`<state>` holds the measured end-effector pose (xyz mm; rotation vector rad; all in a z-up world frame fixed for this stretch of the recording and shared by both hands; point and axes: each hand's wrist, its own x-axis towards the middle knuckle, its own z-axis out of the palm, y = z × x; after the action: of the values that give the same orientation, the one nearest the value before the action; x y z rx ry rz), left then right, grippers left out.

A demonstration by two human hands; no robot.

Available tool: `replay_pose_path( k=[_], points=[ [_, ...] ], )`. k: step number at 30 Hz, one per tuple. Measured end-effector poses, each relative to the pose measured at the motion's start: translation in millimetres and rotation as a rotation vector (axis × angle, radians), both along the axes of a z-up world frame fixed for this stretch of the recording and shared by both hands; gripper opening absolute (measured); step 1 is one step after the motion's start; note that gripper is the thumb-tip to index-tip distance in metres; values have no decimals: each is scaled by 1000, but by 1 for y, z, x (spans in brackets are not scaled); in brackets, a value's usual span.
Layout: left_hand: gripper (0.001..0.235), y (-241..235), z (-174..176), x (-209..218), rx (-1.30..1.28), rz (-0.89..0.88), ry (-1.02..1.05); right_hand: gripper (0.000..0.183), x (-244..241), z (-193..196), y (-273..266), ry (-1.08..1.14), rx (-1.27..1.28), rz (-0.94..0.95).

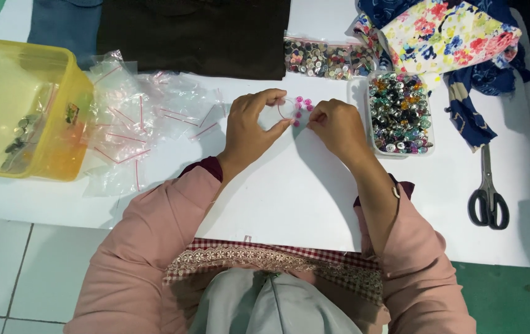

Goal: Sorting and packaging small decorative buttons or beads into small plastic resealable bags.

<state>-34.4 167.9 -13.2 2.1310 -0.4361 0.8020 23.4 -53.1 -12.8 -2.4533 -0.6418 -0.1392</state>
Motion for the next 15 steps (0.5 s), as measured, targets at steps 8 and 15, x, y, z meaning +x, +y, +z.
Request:
replay_pose_path(
  k=[8, 15],
  points=[
    [56, 1, -9, 3, 3, -8, 31, 20, -12, 2, 19, -21, 92, 94],
    [59, 2, -8, 4, -24, -18, 47, 18, -8, -20, 21, -72, -34, 84]
  ],
)
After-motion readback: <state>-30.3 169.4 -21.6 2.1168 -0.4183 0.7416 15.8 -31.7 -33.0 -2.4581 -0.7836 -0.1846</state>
